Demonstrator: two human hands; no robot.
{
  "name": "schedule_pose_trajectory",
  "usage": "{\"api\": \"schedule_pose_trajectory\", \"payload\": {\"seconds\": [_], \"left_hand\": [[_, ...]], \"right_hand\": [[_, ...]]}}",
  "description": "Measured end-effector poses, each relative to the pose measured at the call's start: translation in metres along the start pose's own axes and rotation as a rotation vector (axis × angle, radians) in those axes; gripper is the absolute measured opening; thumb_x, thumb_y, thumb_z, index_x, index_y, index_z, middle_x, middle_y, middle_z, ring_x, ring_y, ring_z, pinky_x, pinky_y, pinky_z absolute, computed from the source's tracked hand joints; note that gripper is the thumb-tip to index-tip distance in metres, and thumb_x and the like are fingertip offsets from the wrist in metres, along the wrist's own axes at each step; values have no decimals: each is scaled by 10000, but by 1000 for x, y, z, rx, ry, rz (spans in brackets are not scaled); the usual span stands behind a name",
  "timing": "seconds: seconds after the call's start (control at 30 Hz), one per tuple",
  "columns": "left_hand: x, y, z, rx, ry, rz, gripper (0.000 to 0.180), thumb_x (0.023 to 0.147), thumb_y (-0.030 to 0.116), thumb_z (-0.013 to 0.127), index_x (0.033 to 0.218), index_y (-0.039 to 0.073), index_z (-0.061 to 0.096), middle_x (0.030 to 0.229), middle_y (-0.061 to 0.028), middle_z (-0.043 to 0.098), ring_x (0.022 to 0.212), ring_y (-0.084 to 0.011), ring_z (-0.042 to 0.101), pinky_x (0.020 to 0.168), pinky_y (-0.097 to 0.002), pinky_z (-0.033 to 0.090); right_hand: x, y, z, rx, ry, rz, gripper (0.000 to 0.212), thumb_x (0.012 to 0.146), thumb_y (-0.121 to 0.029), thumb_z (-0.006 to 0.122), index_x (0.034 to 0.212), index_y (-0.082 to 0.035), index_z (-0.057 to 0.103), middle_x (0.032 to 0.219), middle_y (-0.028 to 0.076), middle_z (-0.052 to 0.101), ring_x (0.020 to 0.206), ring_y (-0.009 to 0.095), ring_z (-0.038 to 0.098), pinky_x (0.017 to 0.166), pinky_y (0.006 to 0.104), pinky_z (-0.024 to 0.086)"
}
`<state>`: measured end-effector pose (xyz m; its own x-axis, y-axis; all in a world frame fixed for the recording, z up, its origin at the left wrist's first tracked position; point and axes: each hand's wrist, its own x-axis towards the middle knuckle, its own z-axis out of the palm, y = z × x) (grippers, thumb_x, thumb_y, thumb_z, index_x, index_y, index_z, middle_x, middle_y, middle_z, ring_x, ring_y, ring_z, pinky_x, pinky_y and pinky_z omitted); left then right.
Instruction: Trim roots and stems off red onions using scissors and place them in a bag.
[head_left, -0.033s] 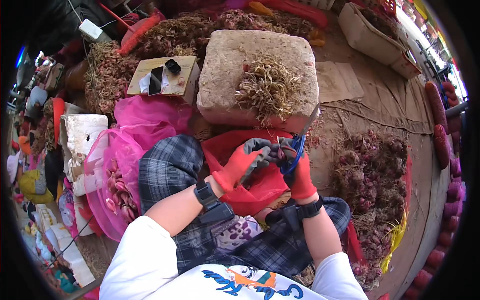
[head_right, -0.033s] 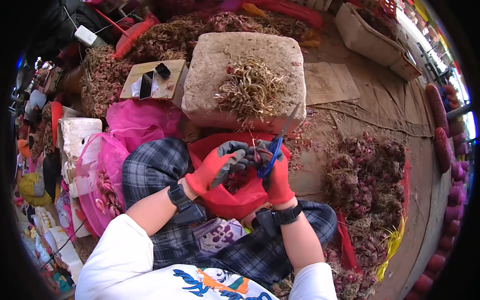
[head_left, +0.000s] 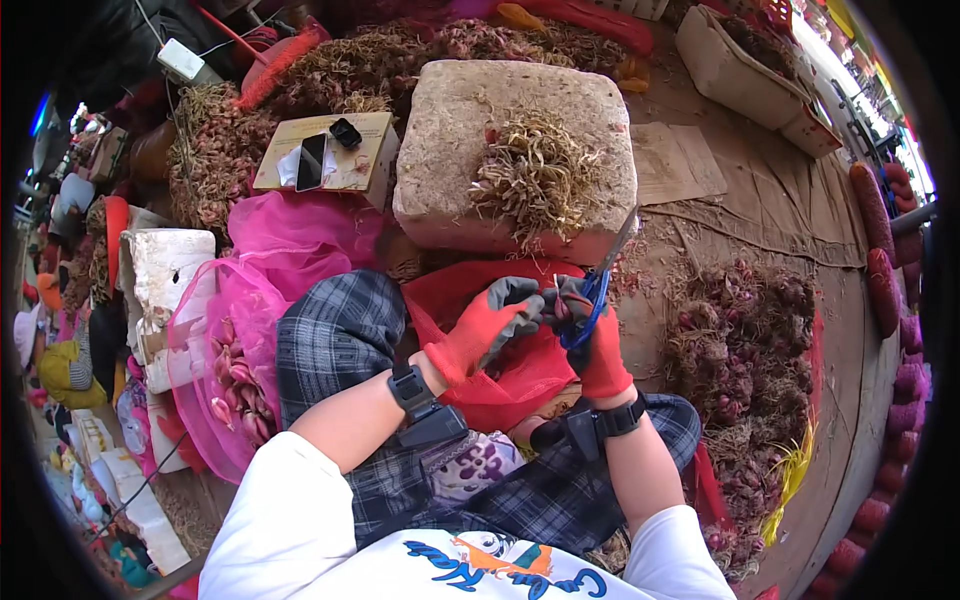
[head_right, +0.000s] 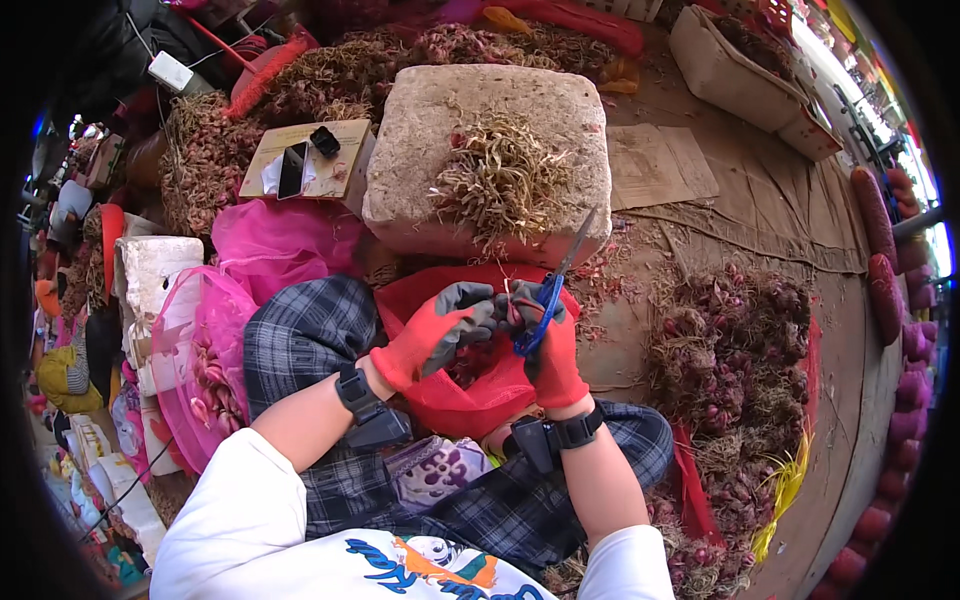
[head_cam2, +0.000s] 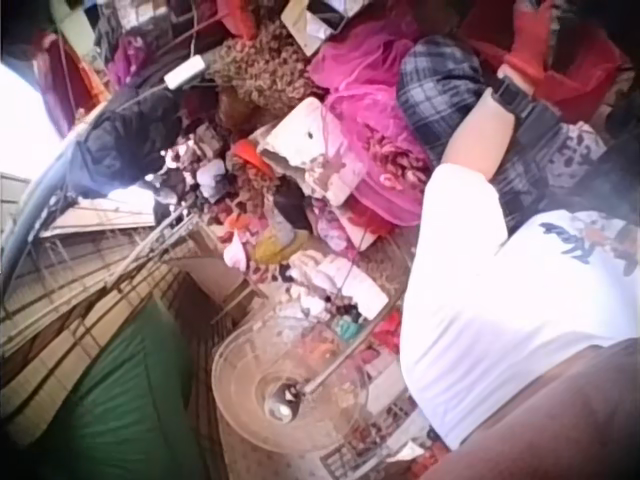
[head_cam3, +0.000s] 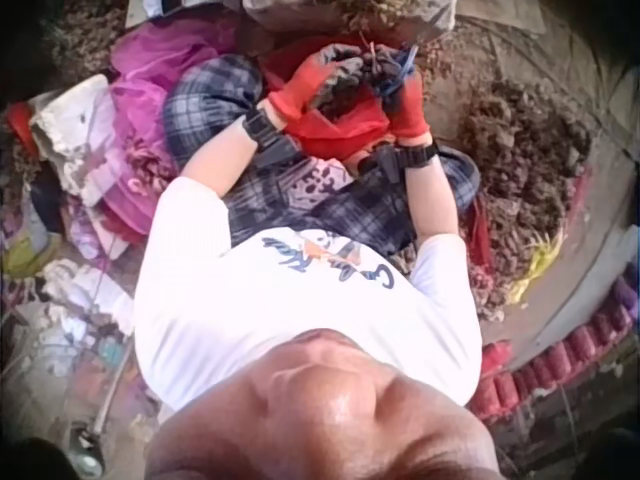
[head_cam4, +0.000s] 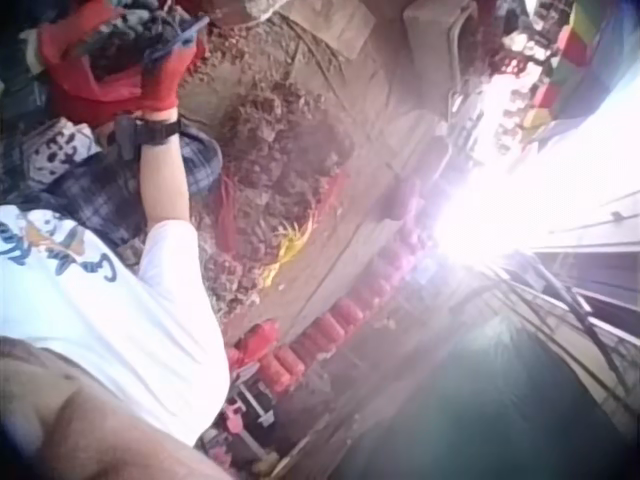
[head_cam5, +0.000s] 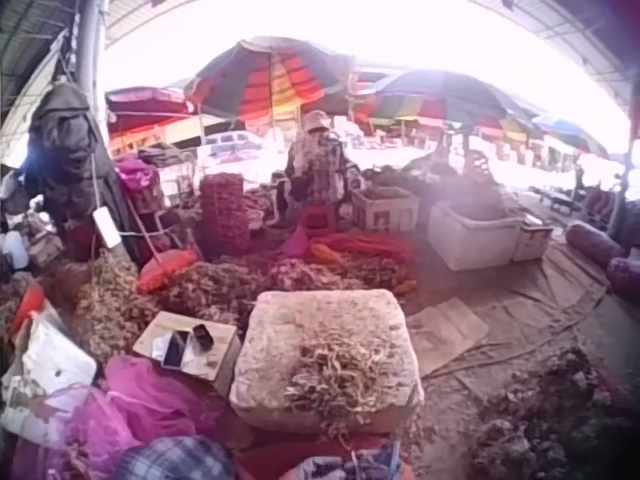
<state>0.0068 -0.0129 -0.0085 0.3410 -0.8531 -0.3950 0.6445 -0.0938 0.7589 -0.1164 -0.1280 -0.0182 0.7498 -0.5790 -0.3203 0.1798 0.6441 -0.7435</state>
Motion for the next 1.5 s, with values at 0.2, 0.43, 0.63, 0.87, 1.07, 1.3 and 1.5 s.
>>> {"api": "schedule_pose_trajectory", "payload": {"seconds": [0.2,0.43,0.63,0.87,1.07,1.3,1.5], "left_hand": [[-15,9,11,-52,-1,-88,285,945,204,473,1187,57,495,1089,-12,554,913,-89,560,778,-233,478],[-15,10,6,-188,-249,-97,246,924,144,506,1155,60,521,1080,2,563,958,-80,543,806,-213,463],[-11,7,1,-307,-209,-132,224,903,73,531,1126,66,523,1010,4,574,845,-86,563,730,-194,472],[-5,17,-1,193,17,40,220,847,-8,562,1060,46,549,936,-5,595,837,-70,544,718,-200,452],[-8,10,5,578,12,223,223,823,5,600,1040,24,550,901,2,598,788,-66,537,682,-214,451],[0,7,-1,93,-98,56,241,867,59,571,1103,35,524,958,-24,601,889,-108,580,721,-241,488],[3,7,-4,-135,-111,-44,246,905,93,524,1141,32,499,1100,-54,572,953,-150,590,801,-275,509]], "right_hand": [[-1,1,16,-51,-24,-81,267,854,-148,573,1067,10,543,881,60,613,702,100,544,570,213,425],[-3,-5,26,-214,-51,-183,267,837,-95,611,1082,0,566,929,60,627,799,115,590,669,205,472],[-3,-1,25,-351,13,-200,290,815,-35,625,1089,23,549,937,49,613,851,125,600,739,224,472],[-5,-19,23,-204,30,-125,285,807,-58,648,1066,26,563,920,40,618,791,98,586,718,220,464],[-3,-20,20,-547,-163,-233,212,810,-47,625,1005,24,581,869,45,625,764,102,584,672,227,472],[-7,-22,10,-238,-55,20,193,792,-41,606,972,20,569,867,44,602,767,113,586,664,237,475],[0,-13,-2,128,-66,105,232,783,-50,595,1004,16,569,884,56,602,769,142,600,663,249,488]]}}
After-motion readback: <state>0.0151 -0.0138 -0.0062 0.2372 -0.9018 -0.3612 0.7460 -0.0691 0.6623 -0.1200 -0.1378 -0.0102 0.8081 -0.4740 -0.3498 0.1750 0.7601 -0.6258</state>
